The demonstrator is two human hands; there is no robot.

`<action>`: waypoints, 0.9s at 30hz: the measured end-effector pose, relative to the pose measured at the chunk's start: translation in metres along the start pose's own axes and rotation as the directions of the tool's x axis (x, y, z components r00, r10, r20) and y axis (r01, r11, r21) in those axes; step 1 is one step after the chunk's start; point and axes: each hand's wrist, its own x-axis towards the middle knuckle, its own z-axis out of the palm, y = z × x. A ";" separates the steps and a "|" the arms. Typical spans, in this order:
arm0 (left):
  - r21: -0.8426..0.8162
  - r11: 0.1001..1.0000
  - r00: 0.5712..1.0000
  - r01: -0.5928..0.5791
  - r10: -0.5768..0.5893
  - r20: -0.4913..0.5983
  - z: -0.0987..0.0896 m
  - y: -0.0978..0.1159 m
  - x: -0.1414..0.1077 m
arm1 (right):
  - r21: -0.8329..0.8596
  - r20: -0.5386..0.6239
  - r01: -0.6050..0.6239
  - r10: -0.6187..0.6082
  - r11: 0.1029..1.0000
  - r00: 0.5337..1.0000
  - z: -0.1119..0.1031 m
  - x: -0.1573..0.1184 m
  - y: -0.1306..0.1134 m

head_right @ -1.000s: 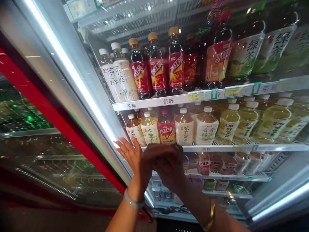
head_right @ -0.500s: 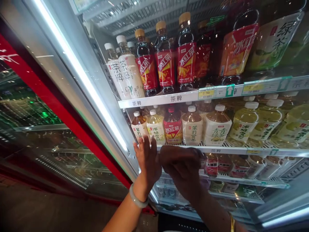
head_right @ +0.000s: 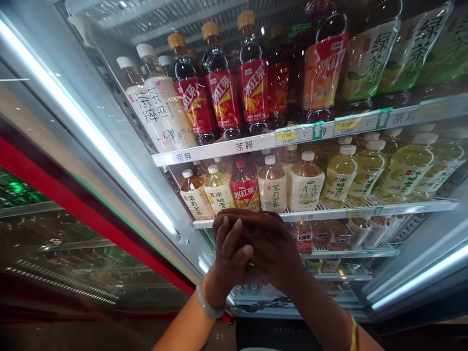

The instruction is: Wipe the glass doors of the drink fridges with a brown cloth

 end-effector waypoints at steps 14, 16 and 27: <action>0.111 0.994 0.998 0.018 -0.012 -0.062 0.018 0.004 0.014 | 0.294 0.035 -0.003 -0.008 0.956 0.999 -0.028 -0.016 0.032; 0.121 0.991 0.997 0.052 -0.044 -0.064 0.020 0.007 0.015 | 0.389 0.045 -0.006 -0.013 0.921 0.999 -0.034 -0.017 0.033; 0.227 0.970 0.993 0.091 -0.071 -0.097 0.003 0.008 0.016 | -0.106 -0.036 0.019 -0.023 0.994 0.999 -0.026 0.000 0.045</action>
